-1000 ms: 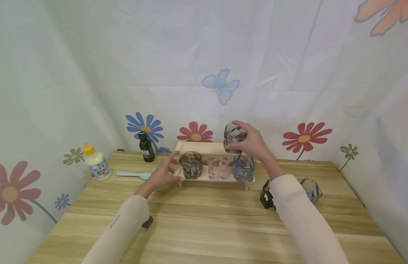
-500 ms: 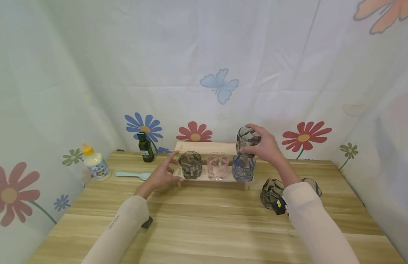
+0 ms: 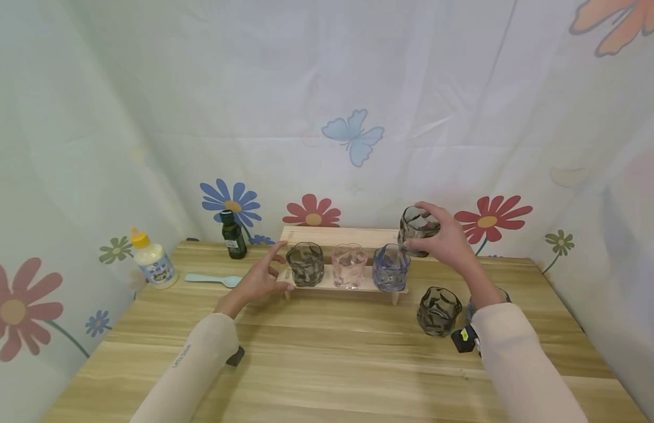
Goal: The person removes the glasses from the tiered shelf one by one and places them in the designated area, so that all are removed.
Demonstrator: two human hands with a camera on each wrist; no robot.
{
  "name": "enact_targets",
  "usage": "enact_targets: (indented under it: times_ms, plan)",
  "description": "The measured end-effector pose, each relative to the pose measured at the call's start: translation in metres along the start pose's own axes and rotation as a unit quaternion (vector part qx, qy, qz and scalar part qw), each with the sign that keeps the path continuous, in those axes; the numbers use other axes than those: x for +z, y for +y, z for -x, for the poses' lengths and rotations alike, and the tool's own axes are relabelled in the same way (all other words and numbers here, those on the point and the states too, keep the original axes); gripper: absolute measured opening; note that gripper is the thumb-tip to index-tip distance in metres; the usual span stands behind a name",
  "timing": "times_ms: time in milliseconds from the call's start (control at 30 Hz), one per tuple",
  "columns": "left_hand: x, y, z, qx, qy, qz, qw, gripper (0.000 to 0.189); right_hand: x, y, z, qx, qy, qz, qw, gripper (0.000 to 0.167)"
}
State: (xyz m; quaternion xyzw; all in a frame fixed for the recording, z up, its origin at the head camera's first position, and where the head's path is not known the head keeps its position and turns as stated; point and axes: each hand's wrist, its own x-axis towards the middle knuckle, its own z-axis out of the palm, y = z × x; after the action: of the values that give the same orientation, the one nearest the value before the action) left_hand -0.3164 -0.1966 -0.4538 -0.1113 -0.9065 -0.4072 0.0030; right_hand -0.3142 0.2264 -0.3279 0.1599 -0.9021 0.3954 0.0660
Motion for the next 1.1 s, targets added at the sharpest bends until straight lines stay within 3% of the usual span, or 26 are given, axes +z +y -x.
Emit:
enact_targets:
  times_ms: [400,667,1100]
  plan:
    - [0.001,-0.002,0.001,-0.001,-0.004,0.005,1.0000,0.105,-0.019,0.017,0.018,0.014,0.020,-0.002,0.9997,0.086]
    - [0.002,-0.004,0.001,-0.001,-0.003,0.004,1.0000,0.106,-0.032,0.031,0.029,0.001,0.054,0.002,0.9985,0.078]
    - [0.000,-0.002,-0.002,-0.002,-0.005,0.004,1.0000,0.108,-0.060,0.055,0.050,0.067,0.085,0.015,0.9940,0.081]
